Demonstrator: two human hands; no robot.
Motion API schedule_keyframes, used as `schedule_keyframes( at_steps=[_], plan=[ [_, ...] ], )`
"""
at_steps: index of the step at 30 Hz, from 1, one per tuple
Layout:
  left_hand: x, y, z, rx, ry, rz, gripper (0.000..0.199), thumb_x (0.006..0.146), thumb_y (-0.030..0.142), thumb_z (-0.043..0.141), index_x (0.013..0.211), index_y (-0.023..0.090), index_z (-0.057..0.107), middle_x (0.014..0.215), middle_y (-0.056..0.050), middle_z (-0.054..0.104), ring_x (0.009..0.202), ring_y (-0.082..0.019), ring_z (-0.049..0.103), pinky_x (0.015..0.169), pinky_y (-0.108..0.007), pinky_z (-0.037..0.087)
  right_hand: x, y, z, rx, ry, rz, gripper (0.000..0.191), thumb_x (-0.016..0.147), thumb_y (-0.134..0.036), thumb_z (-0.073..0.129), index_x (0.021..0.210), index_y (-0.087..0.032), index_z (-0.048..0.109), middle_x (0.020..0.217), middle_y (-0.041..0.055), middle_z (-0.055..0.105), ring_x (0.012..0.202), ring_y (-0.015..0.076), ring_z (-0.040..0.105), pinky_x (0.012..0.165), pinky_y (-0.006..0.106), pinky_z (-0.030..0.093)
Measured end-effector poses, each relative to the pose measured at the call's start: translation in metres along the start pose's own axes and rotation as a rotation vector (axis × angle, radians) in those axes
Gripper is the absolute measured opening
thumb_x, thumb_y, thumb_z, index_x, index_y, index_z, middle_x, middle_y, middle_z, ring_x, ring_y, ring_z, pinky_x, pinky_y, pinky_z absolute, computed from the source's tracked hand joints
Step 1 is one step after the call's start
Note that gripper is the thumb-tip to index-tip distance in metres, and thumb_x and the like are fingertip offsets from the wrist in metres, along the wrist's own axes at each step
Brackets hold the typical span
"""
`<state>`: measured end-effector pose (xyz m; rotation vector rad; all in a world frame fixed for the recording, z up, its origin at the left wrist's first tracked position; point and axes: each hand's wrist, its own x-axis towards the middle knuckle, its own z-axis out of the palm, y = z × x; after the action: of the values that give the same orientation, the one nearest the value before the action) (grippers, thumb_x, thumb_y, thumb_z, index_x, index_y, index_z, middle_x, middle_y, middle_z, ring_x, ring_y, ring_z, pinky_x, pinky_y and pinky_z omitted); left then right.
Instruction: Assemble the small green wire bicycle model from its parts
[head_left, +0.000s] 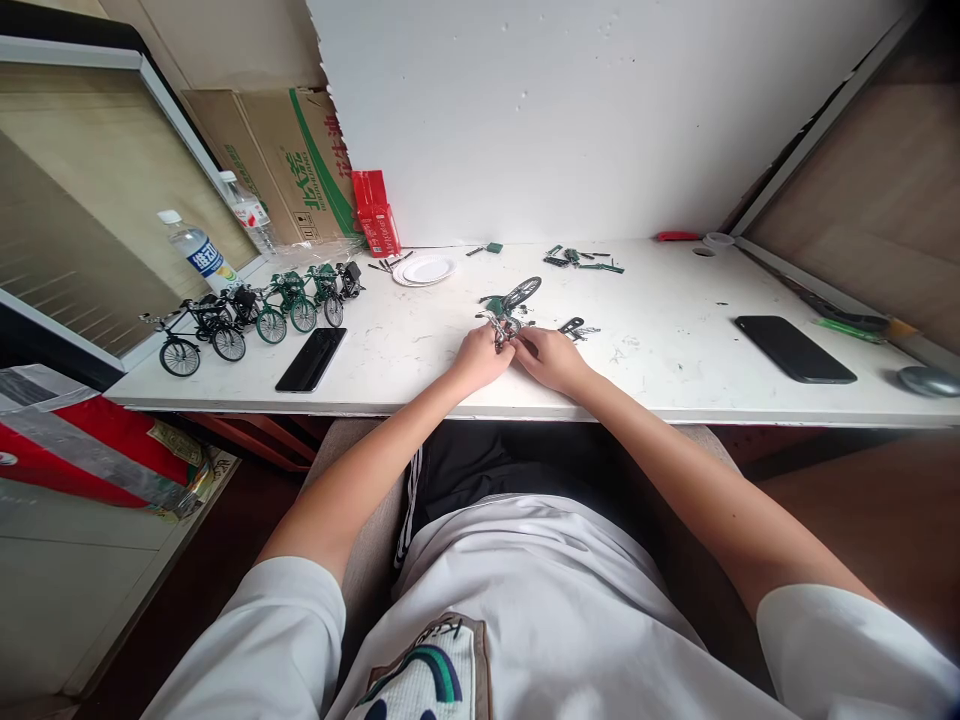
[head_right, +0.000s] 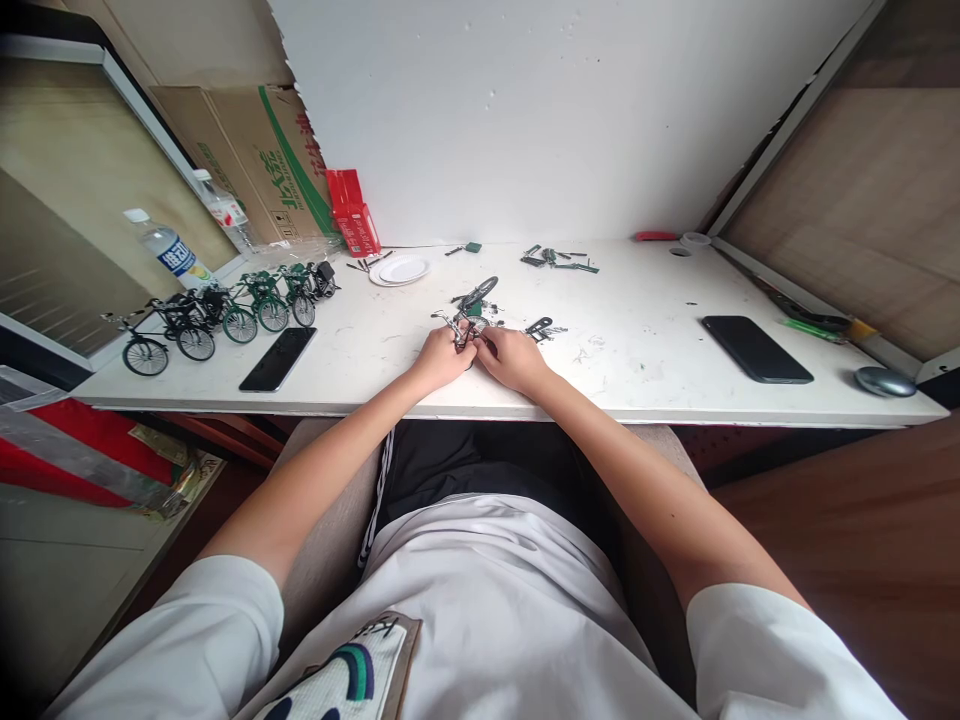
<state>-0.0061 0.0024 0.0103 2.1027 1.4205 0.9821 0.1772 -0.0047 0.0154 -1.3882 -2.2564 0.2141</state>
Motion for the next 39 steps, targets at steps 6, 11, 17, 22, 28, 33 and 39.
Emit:
schedule_keyframes(
  at_steps=[6, 11, 17, 22, 28, 33, 39],
  plan=[
    [0.0004, -0.0025, 0.0014, -0.021, 0.011, 0.017, 0.004, 0.094, 0.021, 0.064, 0.092, 0.02, 0.067, 0.084, -0.008, 0.074, 0.081, -0.024, 0.067, 0.082, -0.035, 0.054, 0.0006, 0.0016, 0.0008, 0.003, 0.004, -0.003, 0.031, 0.106, -0.04, 0.044, 0.089, -0.022, 0.063, 0.086, 0.0122, 0.074, 0.074, 0.0261, 0.063, 0.064, 0.034, 0.031],
    [0.0001, -0.0017, 0.0006, -0.021, 0.007, 0.016, 0.005, 0.094, 0.02, 0.064, 0.094, 0.02, 0.069, 0.087, -0.009, 0.075, 0.083, -0.024, 0.068, 0.085, -0.035, 0.055, 0.0006, 0.0005, 0.0004, 0.0, 0.0, 0.007, 0.032, 0.106, -0.04, 0.044, 0.09, -0.022, 0.064, 0.086, 0.0127, 0.074, 0.074, 0.0263, 0.063, 0.064, 0.034, 0.031],
    [0.0003, -0.0019, 0.0007, -0.006, 0.006, 0.018, 0.006, 0.095, 0.021, 0.064, 0.095, 0.019, 0.069, 0.087, -0.009, 0.076, 0.084, -0.025, 0.069, 0.085, -0.035, 0.056, 0.0007, -0.0001, 0.0005, 0.004, 0.003, 0.004, 0.031, 0.106, -0.041, 0.044, 0.087, -0.022, 0.061, 0.085, 0.0119, 0.073, 0.073, 0.0255, 0.061, 0.063, 0.034, 0.03],
    [0.0004, -0.0029, 0.0012, -0.008, 0.011, 0.026, 0.005, 0.095, 0.021, 0.063, 0.095, 0.02, 0.068, 0.087, -0.009, 0.076, 0.082, -0.025, 0.068, 0.083, -0.035, 0.055, -0.0001, 0.0001, 0.0005, 0.005, 0.006, 0.005, 0.03, 0.105, -0.04, 0.044, 0.086, -0.023, 0.059, 0.084, 0.0115, 0.073, 0.071, 0.0249, 0.06, 0.063, 0.033, 0.03],
    [0.0015, -0.0062, 0.0036, 0.003, 0.019, 0.032, 0.007, 0.095, 0.024, 0.062, 0.092, 0.02, 0.067, 0.084, -0.01, 0.074, 0.079, -0.025, 0.067, 0.078, -0.036, 0.054, 0.0008, 0.0012, 0.0013, 0.001, 0.0, 0.006, 0.03, 0.106, -0.041, 0.044, 0.087, -0.022, 0.06, 0.084, 0.012, 0.073, 0.071, 0.0251, 0.06, 0.063, 0.033, 0.03],
    [0.0017, -0.0079, 0.0051, -0.002, 0.027, 0.028, 0.006, 0.095, 0.023, 0.062, 0.091, 0.02, 0.066, 0.086, -0.01, 0.074, 0.082, -0.026, 0.068, 0.08, -0.036, 0.054, 0.0016, 0.0018, 0.0014, 0.011, -0.002, -0.001, 0.032, 0.106, -0.041, 0.043, 0.088, -0.022, 0.061, 0.083, 0.0123, 0.072, 0.071, 0.0253, 0.059, 0.063, 0.034, 0.03],
    [0.0005, -0.0038, 0.0032, -0.003, 0.028, 0.022, 0.005, 0.094, 0.021, 0.062, 0.092, 0.02, 0.066, 0.088, -0.009, 0.075, 0.085, -0.026, 0.07, 0.083, -0.036, 0.055, 0.0007, 0.0004, 0.0008, 0.019, 0.009, 0.003, 0.031, 0.106, -0.042, 0.044, 0.087, -0.022, 0.061, 0.082, 0.0117, 0.071, 0.071, 0.0257, 0.059, 0.065, 0.034, 0.032]
  ],
)
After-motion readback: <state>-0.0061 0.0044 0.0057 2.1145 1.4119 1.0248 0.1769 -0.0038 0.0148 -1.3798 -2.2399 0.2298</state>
